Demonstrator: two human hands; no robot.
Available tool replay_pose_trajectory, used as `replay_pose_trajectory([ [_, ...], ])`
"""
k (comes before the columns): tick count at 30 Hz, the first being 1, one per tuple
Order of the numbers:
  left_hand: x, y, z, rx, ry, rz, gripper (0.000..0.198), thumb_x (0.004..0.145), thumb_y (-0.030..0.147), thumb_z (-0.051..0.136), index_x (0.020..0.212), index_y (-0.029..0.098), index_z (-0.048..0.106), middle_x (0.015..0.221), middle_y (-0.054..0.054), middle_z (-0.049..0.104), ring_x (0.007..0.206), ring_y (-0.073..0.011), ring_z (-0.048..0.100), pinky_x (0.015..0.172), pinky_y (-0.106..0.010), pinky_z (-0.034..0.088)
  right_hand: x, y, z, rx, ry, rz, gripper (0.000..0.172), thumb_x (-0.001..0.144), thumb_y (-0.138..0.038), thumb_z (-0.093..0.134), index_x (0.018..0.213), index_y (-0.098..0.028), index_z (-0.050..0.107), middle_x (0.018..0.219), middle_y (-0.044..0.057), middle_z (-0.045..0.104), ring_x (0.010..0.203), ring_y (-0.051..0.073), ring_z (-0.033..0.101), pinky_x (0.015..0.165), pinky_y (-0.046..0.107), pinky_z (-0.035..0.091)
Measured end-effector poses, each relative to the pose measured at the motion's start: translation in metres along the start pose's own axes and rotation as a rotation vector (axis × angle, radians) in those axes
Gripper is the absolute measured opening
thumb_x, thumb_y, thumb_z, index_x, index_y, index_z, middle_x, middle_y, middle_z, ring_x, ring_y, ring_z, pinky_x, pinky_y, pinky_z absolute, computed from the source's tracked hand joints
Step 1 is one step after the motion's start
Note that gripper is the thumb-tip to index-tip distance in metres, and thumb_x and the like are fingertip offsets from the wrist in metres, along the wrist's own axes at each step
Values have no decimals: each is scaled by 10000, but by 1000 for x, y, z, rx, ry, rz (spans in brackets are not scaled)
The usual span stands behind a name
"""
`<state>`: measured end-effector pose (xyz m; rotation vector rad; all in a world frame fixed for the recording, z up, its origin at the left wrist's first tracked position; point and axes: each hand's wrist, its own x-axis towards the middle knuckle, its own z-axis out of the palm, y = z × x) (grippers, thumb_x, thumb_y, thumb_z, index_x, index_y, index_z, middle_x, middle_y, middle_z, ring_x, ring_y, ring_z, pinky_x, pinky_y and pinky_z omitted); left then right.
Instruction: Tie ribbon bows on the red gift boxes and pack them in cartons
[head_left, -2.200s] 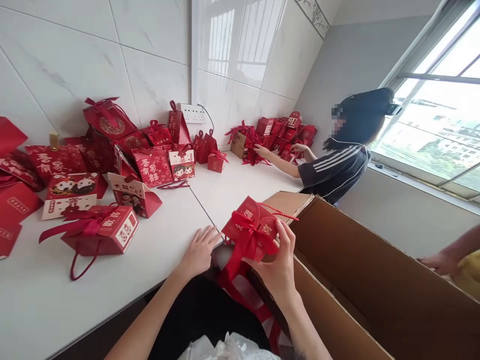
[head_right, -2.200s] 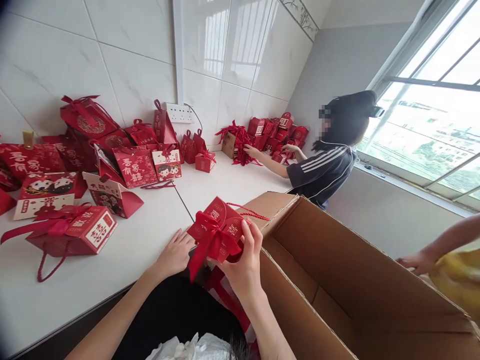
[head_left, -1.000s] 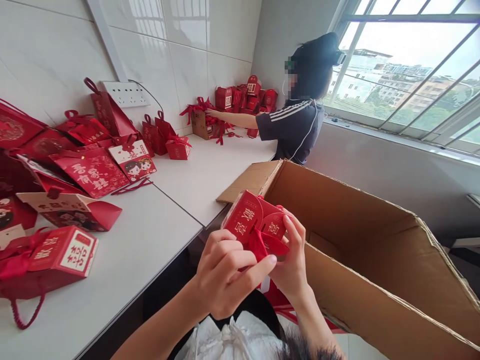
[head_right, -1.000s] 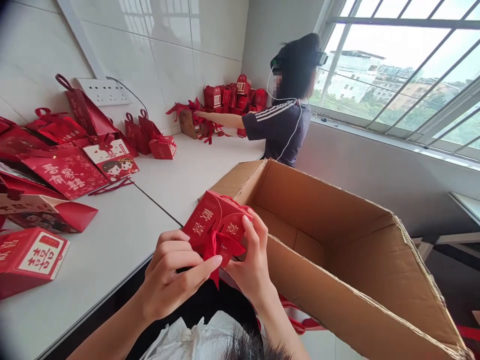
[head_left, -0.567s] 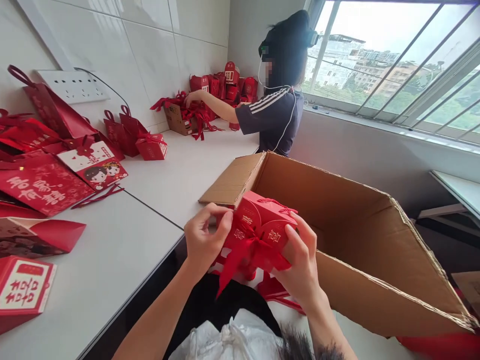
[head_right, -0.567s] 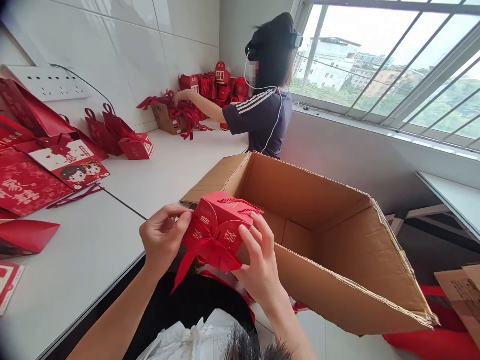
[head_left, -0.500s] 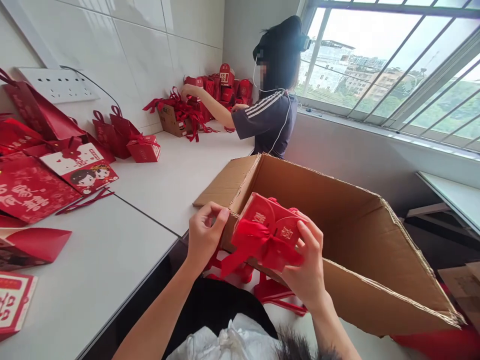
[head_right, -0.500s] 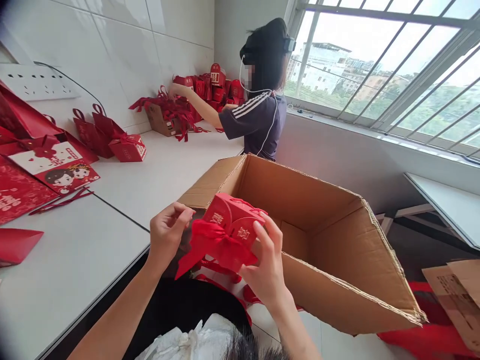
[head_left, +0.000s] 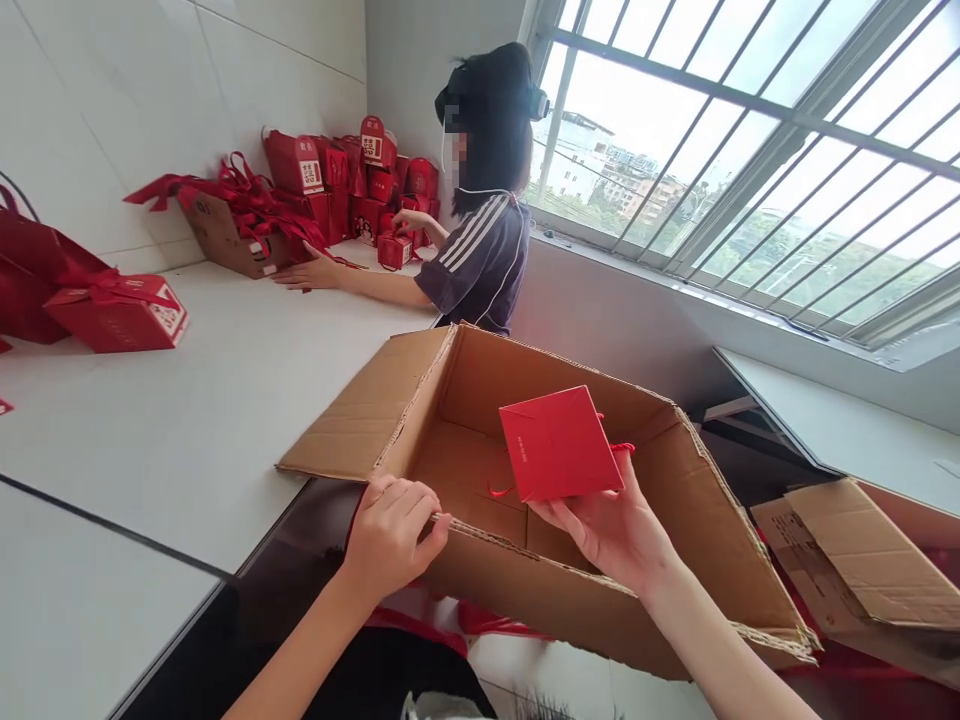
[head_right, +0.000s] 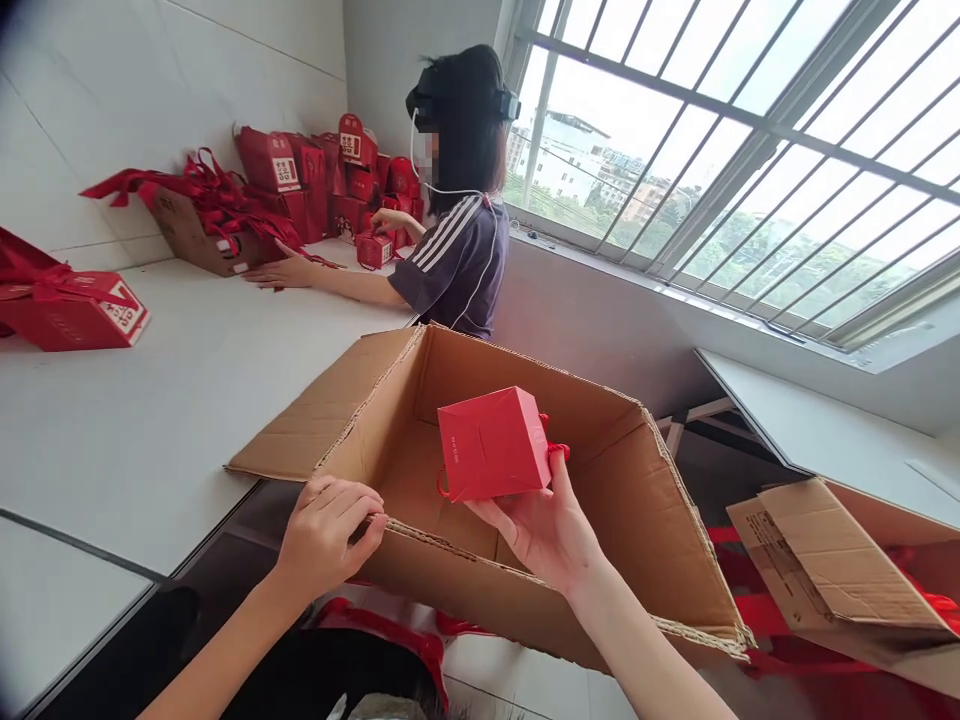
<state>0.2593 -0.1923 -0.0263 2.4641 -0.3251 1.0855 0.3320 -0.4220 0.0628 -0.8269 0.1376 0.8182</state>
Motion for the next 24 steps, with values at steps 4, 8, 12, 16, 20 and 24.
replay_pose_trajectory([
  [4,-3,0,0,6,38,17,182,851,178,459,685,189,534,658,18,648,589,-130,517,729,-327,330,27,-12,-25,-330,80,-188,653,694,-605,674,1223,-268,491,1264,88,550,1126,246,567,864,349,551],
  [8,-4,-2,6,13,75,29,196,851,199,431,686,193,537,638,17,648,562,-133,490,704,-328,319,87,-21,-66,-927,175,-518,996,491,-345,865,1328,-312,327,1305,88,448,1107,286,555,820,428,560],
  [12,-7,-4,11,25,98,45,217,859,213,408,682,191,532,616,20,644,545,-133,480,690,-326,312,164,-14,-108,-1285,159,-511,989,425,-287,859,1287,-282,376,1356,107,300,1210,311,451,907,482,510],
  [16,-8,-3,13,30,123,38,253,874,231,380,670,189,523,603,18,635,536,-132,468,686,-328,309,235,15,-135,-1304,119,-479,973,376,-197,843,1241,-264,402,1322,93,344,1301,327,342,1104,514,274],
  [20,-8,2,11,42,118,16,263,871,234,365,666,190,523,601,11,623,540,-135,460,685,-333,306,284,57,-147,-1248,113,-432,944,419,-190,813,1247,-240,363,1360,105,331,1341,324,276,1140,487,175],
  [24,-8,5,11,65,114,-17,284,868,241,336,648,194,509,584,8,607,534,-137,443,685,-343,300,306,88,-155,-1140,162,-348,972,409,-184,815,1250,-220,331,1392,133,318,1360,365,204,1141,502,137],
])
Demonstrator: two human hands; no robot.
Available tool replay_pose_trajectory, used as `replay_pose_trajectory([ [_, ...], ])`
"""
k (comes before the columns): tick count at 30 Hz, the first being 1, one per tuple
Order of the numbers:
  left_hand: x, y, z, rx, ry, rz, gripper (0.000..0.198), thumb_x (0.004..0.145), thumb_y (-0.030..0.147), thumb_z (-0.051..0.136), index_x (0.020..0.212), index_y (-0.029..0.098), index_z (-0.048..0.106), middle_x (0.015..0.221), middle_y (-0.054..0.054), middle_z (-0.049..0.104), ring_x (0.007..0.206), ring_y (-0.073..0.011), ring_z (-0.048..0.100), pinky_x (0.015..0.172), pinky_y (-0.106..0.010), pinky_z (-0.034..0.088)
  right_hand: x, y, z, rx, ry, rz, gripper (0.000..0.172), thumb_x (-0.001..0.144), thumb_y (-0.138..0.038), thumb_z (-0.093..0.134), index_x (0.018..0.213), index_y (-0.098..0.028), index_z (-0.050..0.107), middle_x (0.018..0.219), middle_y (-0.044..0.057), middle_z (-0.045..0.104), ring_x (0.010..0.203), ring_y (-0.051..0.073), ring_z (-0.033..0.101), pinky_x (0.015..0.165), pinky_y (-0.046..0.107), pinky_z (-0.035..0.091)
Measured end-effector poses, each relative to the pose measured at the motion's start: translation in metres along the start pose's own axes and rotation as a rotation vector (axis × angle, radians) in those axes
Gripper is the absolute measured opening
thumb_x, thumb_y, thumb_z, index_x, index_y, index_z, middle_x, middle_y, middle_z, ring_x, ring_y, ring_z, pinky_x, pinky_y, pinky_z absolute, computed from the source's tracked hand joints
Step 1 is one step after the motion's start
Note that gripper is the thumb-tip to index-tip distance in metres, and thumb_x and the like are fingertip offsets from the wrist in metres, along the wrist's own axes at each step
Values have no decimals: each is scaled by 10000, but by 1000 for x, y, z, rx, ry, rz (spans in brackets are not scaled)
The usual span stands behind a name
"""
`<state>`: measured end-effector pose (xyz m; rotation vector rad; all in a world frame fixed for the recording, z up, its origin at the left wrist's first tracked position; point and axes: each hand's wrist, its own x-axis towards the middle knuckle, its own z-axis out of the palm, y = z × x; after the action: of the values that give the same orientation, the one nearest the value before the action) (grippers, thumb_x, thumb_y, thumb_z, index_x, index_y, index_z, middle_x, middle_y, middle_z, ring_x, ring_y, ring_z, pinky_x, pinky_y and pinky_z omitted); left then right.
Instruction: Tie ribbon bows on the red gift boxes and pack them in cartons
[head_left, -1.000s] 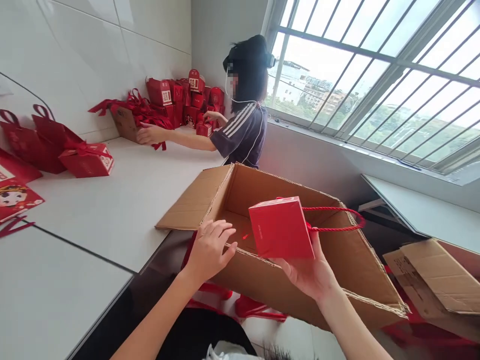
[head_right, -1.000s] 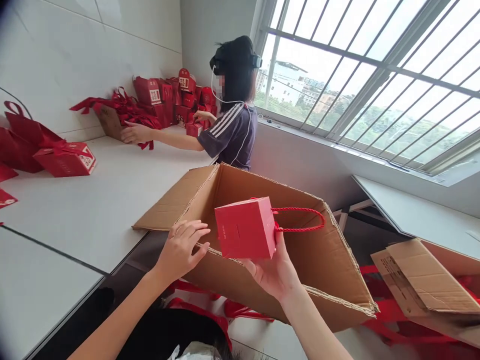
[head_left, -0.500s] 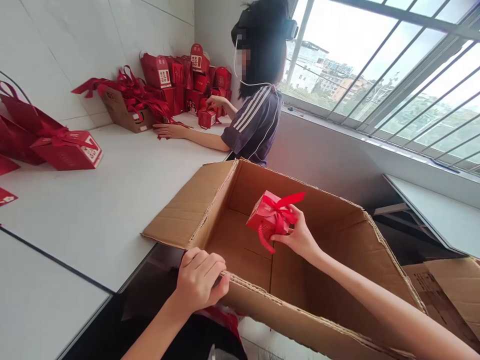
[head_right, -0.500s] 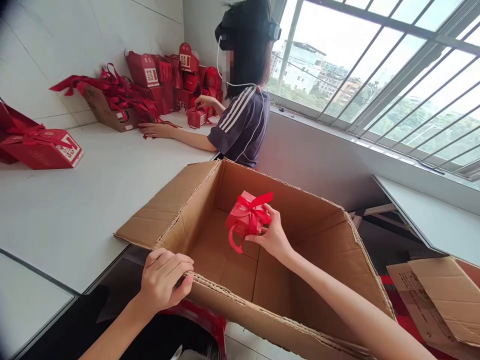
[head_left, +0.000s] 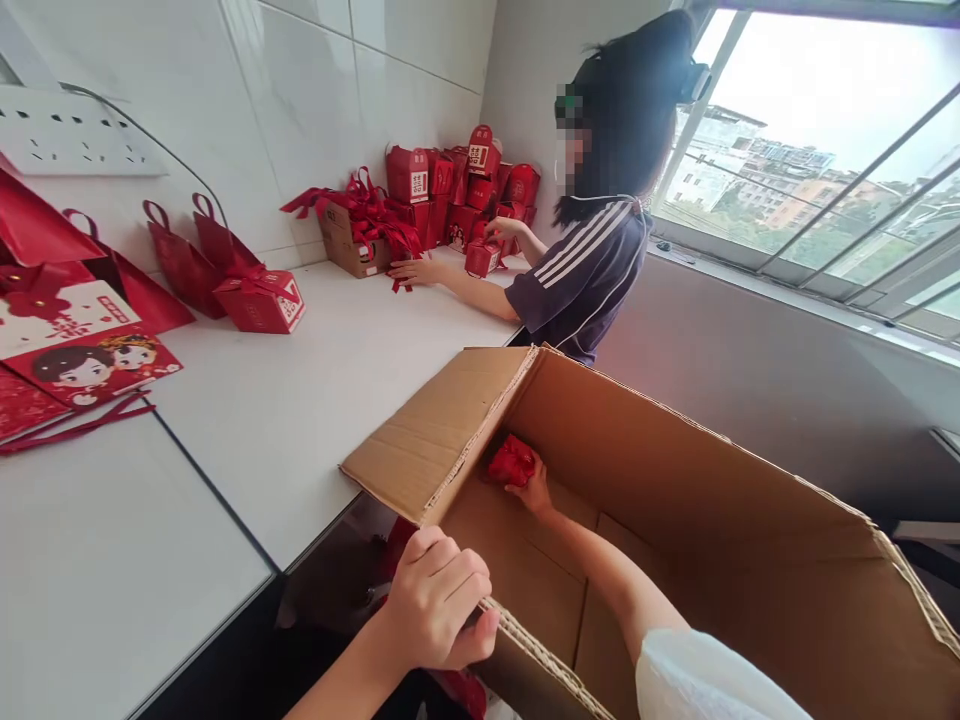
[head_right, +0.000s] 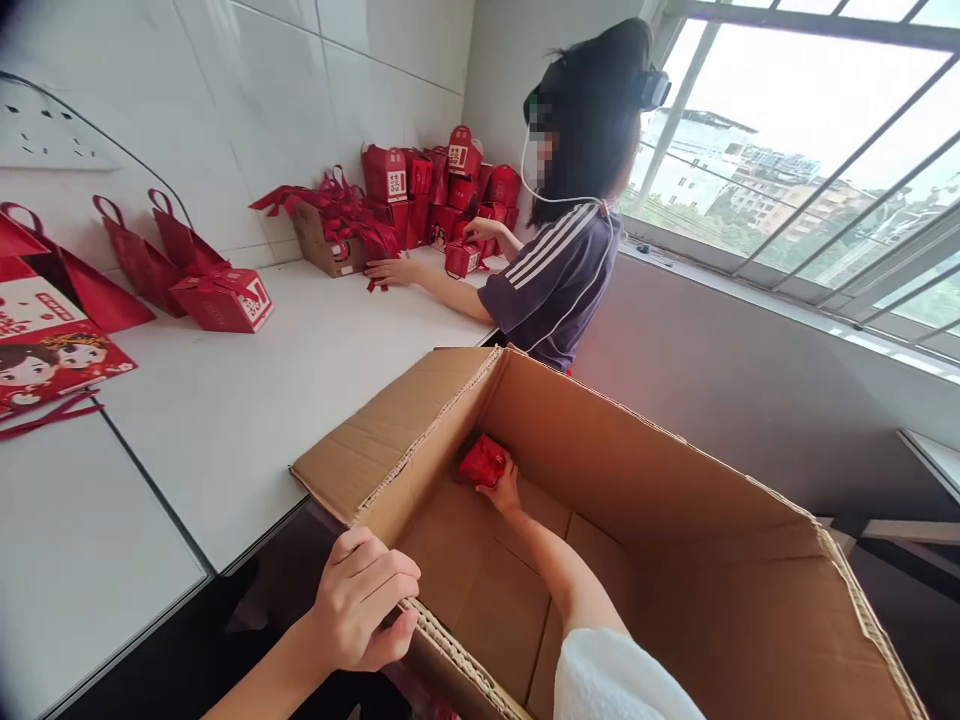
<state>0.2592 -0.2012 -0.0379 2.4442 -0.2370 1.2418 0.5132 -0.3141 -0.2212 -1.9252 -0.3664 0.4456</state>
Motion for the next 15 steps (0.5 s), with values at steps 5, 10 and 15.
replay_pose_trajectory([
  [5,-1,0,4,16,41,-7,307,867,253,315,620,199,489,555,10,589,513,-134,410,668,-348,295,4,-2,-1,182,-66,152,863,456,-357,841,1188,-248,396,1337,120,444,1336,357,289,1092,520,269],
  [10,-2,-1,5,17,43,0,313,876,253,310,626,193,488,561,11,593,520,-137,405,670,-345,291,-14,-25,-25,396,-346,302,698,677,-793,461,1030,-199,559,1039,132,651,998,294,631,917,503,469],
  [15,-1,-1,4,0,57,8,286,862,237,329,633,193,495,568,8,597,520,-139,407,675,-343,296,-31,-45,-37,483,-424,333,784,718,-841,253,1038,-205,581,999,121,666,968,257,642,954,477,443],
])
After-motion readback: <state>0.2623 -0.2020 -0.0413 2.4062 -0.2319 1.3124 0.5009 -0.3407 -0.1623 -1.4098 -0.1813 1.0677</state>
